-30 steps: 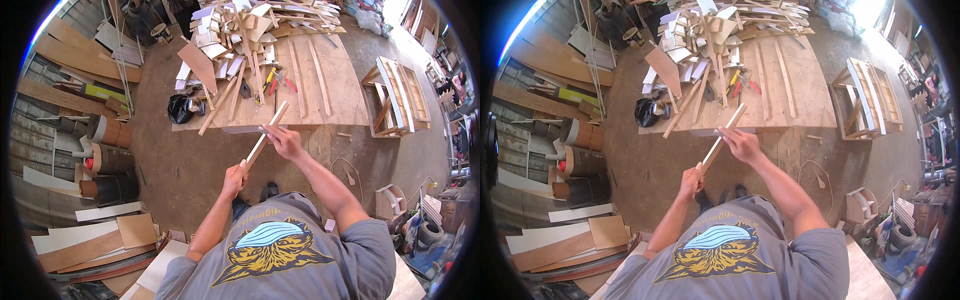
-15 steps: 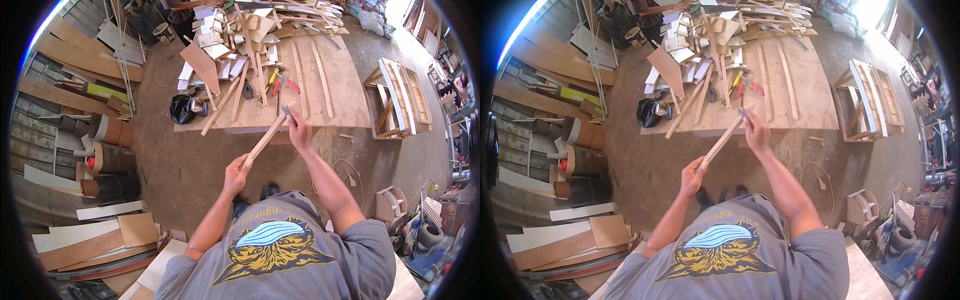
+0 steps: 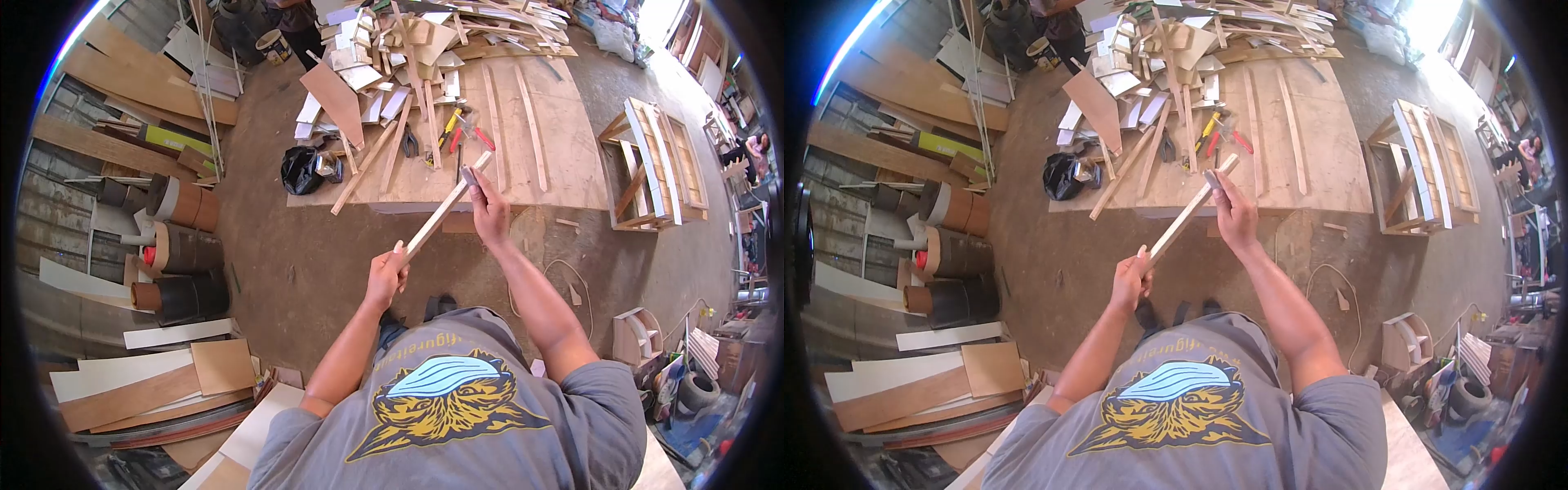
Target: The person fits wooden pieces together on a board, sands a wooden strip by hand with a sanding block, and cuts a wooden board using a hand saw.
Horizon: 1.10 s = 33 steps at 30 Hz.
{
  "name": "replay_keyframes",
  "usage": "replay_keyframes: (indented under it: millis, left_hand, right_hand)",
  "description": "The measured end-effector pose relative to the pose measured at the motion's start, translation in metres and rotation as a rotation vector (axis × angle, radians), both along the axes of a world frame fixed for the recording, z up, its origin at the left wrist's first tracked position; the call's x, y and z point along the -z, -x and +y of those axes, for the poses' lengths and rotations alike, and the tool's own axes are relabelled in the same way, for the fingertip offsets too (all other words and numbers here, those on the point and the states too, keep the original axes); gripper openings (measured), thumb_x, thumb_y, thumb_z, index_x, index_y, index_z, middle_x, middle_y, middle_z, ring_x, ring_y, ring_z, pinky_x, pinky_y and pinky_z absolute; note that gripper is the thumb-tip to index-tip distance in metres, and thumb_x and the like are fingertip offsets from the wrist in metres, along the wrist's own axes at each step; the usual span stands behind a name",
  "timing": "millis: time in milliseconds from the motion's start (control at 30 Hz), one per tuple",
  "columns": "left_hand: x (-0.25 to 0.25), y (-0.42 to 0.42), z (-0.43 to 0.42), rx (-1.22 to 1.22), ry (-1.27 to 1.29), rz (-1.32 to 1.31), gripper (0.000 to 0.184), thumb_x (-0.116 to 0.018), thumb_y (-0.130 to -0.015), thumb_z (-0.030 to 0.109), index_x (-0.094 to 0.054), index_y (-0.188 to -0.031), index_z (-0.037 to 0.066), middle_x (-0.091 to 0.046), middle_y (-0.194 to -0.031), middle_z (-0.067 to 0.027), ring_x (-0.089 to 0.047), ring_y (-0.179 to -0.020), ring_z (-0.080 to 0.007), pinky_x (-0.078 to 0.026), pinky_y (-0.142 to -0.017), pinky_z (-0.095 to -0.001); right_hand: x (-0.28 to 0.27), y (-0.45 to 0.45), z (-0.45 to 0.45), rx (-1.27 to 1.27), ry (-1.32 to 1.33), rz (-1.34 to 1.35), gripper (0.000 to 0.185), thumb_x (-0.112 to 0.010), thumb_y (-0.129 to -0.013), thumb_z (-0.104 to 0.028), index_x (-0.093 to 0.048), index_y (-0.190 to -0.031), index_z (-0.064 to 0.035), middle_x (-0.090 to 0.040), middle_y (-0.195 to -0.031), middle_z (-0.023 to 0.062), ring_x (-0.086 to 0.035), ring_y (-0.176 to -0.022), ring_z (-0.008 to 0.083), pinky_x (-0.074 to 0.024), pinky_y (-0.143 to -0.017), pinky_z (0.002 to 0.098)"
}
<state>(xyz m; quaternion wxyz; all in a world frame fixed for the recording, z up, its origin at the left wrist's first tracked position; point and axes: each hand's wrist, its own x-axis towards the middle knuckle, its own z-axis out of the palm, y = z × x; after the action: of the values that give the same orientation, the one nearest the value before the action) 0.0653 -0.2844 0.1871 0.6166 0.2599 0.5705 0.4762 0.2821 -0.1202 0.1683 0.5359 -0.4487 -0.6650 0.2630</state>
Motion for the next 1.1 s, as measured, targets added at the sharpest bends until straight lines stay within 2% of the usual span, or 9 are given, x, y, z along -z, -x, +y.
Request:
replay_keyframes:
  millis: [200, 433, 533, 633, 800, 833, 933, 1033, 1100]
  left_hand:
    - [-0.02, 0.005, -0.002, 0.081, 0.178, -0.186, 0.055, -0.04, -0.112, 0.048, -0.066, -0.122, 0.0, -0.042, -0.06, 0.0063, -0.033, -0.043, -0.0052, -0.031, -0.04, -0.025]
    - [-0.016, 0.026, -0.001, 0.01, 0.155, -0.38, 0.056, -0.038, -0.112, 0.048, -0.062, -0.125, 0.0, -0.041, -0.06, 0.0068, -0.029, -0.039, -0.0047, -0.03, -0.037, -0.024]
    - [-0.013, 0.047, 0.003, -0.012, 0.152, -0.42, 0.054, -0.034, -0.113, 0.046, -0.06, -0.127, 0.0, -0.042, -0.06, 0.0058, -0.03, -0.041, -0.0048, -0.031, -0.038, -0.0238]
    - [-0.009, 0.074, 0.0, 0.008, 0.115, -0.515, 0.054, -0.035, -0.113, 0.046, -0.061, -0.126, 0.0, -0.04, -0.06, 0.006, -0.03, -0.041, -0.0048, -0.031, -0.039, -0.0238]
    - [-0.015, 0.121, 0.002, -0.083, 0.024, -0.141, 0.045, -0.053, -0.109, 0.04, -0.069, -0.118, -0.001, -0.05, -0.066, 0.0046, -0.04, -0.049, -0.0043, -0.037, -0.044, -0.0232]
    - [-0.013, 0.131, 0.0, -0.111, -0.018, -0.053, 0.042, -0.059, -0.108, 0.038, -0.07, -0.118, -0.001, -0.052, -0.068, 0.0041, -0.044, -0.052, -0.0043, -0.039, -0.047, -0.023]
    - [-0.025, 0.165, 0.004, -0.212, -0.198, 0.177, 0.038, -0.074, -0.1, 0.024, -0.071, -0.126, -0.003, -0.057, -0.077, 0.003, -0.05, -0.068, -0.0052, -0.043, -0.061, -0.0227]
    - [-0.015, 0.213, 0.01, -0.221, -0.473, 0.421, 0.045, -0.08, -0.094, 0.02, -0.07, -0.134, 0.003, -0.055, -0.08, 0.005, -0.048, -0.071, -0.0035, -0.04, -0.06, -0.0217]
    - [-0.022, 0.246, 0.008, -0.199, -0.422, 0.533, 0.044, -0.08, -0.093, 0.017, -0.07, -0.132, 0.001, -0.055, -0.079, 0.0024, -0.048, -0.073, -0.005, -0.04, -0.063, -0.0241]
  right_hand:
    - [-0.011, 0.011, -0.002, -0.061, 0.039, 0.005, 0.035, -0.059, -0.106, -0.019, -0.064, -0.139, -0.0078, -0.074, -0.118, 0.0177, -0.074, -0.106, 0.0297, -0.0562, -0.089, 0.0383]
    - [-0.009, 0.048, -0.024, -0.217, -0.09, -0.212, 0.037, -0.064, -0.1, -0.019, -0.067, -0.138, -0.0183, -0.075, -0.106, 0.0112, -0.074, -0.085, 0.0327, -0.0587, -0.071, 0.0425]
    - [-0.019, 0.068, -0.036, -0.378, -0.064, -0.312, 0.038, -0.065, -0.1, -0.019, -0.067, -0.138, -0.019, -0.075, -0.104, 0.0115, -0.074, -0.085, 0.0321, -0.0587, -0.07, 0.0417]
    - [-0.012, 0.095, -0.014, -0.233, -0.092, -0.271, 0.038, -0.066, -0.099, -0.019, -0.067, -0.137, -0.0195, -0.075, -0.102, 0.0108, -0.073, -0.088, 0.0326, -0.0584, -0.073, 0.0417]
    - [0.003, 0.161, 0.011, -0.121, -0.038, -0.013, 0.038, -0.062, -0.104, -0.015, -0.064, -0.142, -0.0147, -0.076, -0.103, 0.014, -0.07, -0.08, 0.0227, -0.0544, -0.073, 0.0356]
    - [0.0, 0.173, 0.008, -0.164, 0.098, -0.009, 0.039, -0.061, -0.105, -0.015, -0.062, -0.144, -0.0138, -0.073, -0.096, 0.0117, -0.062, -0.075, 0.015, -0.0526, -0.072, 0.0327]
    - [-0.003, 0.216, 0.002, -0.228, 0.23, 0.02, 0.04, -0.061, -0.106, -0.014, -0.061, -0.145, -0.0108, -0.068, -0.091, 0.0037, -0.055, -0.074, 0.0119, -0.0504, -0.071, 0.0299]
    - [0.002, 0.267, 0.0, -0.294, 0.346, 0.317, 0.04, -0.059, -0.107, -0.014, -0.06, -0.146, -0.008, -0.062, -0.088, -0.0021, -0.053, -0.075, 0.0089, -0.0465, -0.068, 0.0264]
    - [0.002, 0.298, -0.002, -0.304, 0.446, 0.393, 0.039, -0.058, -0.108, -0.015, -0.06, -0.146, -0.0071, -0.059, -0.088, -0.0038, -0.052, -0.075, 0.0074, -0.0434, -0.065, 0.0245]
